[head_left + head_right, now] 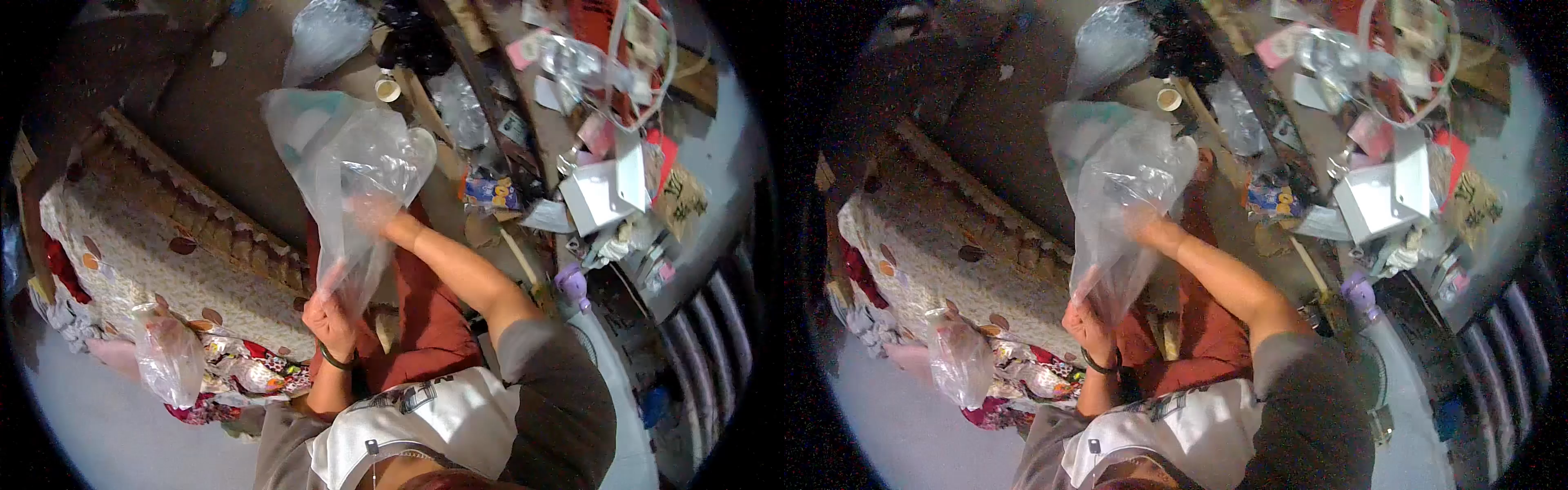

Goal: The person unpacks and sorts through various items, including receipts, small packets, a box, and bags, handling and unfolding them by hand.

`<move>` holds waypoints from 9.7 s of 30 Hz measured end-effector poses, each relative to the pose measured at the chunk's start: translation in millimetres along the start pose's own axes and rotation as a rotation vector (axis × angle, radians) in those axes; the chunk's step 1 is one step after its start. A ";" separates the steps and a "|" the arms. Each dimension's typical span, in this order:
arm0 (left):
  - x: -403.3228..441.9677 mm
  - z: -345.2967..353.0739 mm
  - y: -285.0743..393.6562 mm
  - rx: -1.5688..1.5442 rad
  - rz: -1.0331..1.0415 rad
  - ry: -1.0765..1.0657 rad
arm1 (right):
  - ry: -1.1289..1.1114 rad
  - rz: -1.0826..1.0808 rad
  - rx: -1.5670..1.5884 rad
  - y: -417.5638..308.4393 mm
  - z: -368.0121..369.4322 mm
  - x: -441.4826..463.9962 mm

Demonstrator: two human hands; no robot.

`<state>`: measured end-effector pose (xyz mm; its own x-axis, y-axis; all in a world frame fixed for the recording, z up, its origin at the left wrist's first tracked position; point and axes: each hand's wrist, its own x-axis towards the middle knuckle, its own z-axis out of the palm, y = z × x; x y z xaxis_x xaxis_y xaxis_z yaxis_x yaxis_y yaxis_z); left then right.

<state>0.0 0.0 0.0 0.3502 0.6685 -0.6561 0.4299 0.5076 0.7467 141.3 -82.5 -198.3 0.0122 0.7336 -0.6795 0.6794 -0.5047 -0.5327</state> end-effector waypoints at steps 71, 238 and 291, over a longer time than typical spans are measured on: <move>-222.1 40.5 285.9 -0.295 0.429 -0.510 | 1.161 -0.274 1.185 -233.4 -317.8 -413.7; -196.7 51.0 327.6 -0.385 0.052 -0.882 | 1.353 -0.228 0.969 -176.7 -338.2 -514.6; -192.0 58.8 318.8 -0.251 0.055 -0.969 | 1.436 -0.270 0.371 -228.4 -348.8 -531.7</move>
<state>118.7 1.5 357.6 0.9393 0.0199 -0.3425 0.2435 0.6643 0.7067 235.5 -198.5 460.6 0.7572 0.5184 0.3973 0.5621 -0.2075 -0.8006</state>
